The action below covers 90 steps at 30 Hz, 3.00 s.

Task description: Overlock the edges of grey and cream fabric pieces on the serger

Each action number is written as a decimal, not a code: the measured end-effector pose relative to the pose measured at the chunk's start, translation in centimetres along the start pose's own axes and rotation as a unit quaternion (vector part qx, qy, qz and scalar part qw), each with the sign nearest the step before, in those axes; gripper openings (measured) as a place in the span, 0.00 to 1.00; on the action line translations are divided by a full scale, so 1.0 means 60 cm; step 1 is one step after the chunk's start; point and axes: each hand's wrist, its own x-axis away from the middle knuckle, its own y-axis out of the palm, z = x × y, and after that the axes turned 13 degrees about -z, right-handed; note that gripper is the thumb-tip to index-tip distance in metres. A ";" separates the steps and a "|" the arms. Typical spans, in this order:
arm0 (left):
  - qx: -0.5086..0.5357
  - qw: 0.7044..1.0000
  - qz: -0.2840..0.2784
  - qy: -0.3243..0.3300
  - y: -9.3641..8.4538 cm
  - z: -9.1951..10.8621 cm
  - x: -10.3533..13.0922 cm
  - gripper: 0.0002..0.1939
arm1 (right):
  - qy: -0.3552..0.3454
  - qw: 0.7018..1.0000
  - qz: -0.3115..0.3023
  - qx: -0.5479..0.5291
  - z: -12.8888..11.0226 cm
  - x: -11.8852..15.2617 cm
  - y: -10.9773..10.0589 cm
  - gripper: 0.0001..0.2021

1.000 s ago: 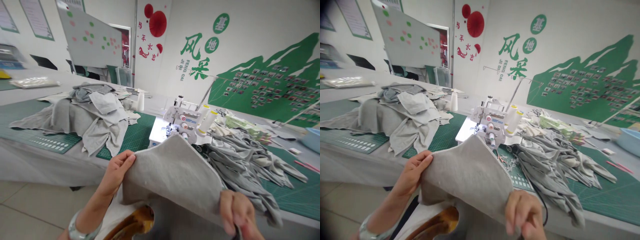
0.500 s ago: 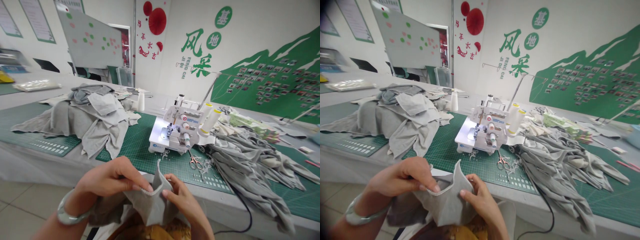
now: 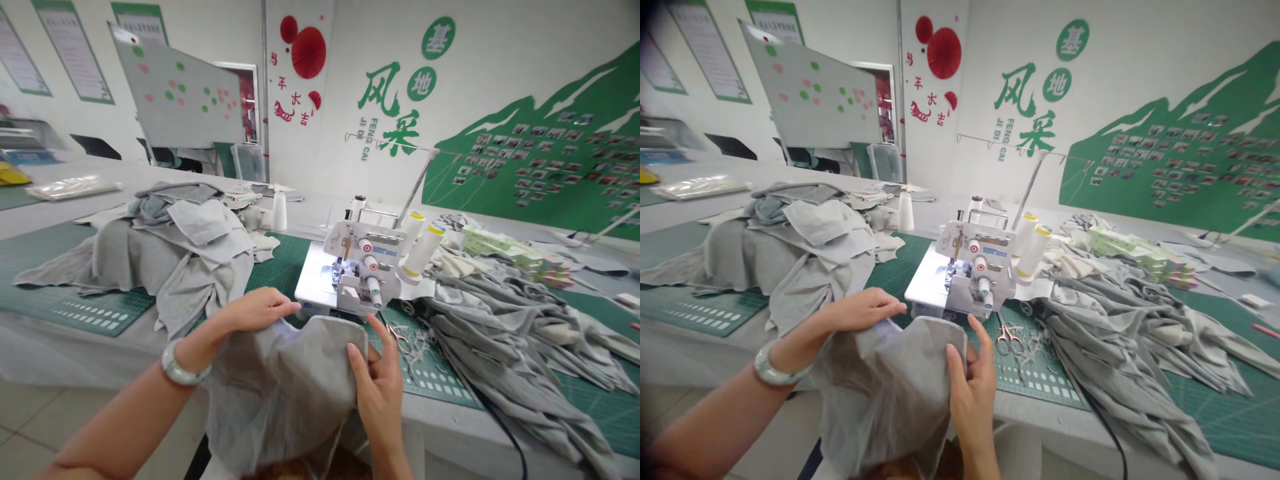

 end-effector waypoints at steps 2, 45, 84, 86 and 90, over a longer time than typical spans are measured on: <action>0.047 0.999 0.001 -0.004 0.043 -0.008 -0.022 0.24 | -0.002 0.999 0.031 0.008 0.007 0.004 -0.013 0.27; -0.293 0.939 0.114 0.142 0.050 0.036 -0.071 0.15 | -0.014 0.967 -0.008 0.255 0.002 -0.118 0.028 0.22; -0.353 0.928 0.112 0.039 0.031 0.015 -0.112 0.20 | -0.036 0.891 -0.002 0.453 -0.005 -0.104 0.045 0.21; -0.350 0.930 0.107 0.038 0.028 0.014 -0.114 0.20 | -0.020 0.871 0.008 0.491 -0.006 -0.104 0.048 0.21; -0.327 0.938 0.101 0.048 0.024 0.008 -0.116 0.20 | 0.000 0.834 0.015 0.551 -0.005 -0.101 0.050 0.20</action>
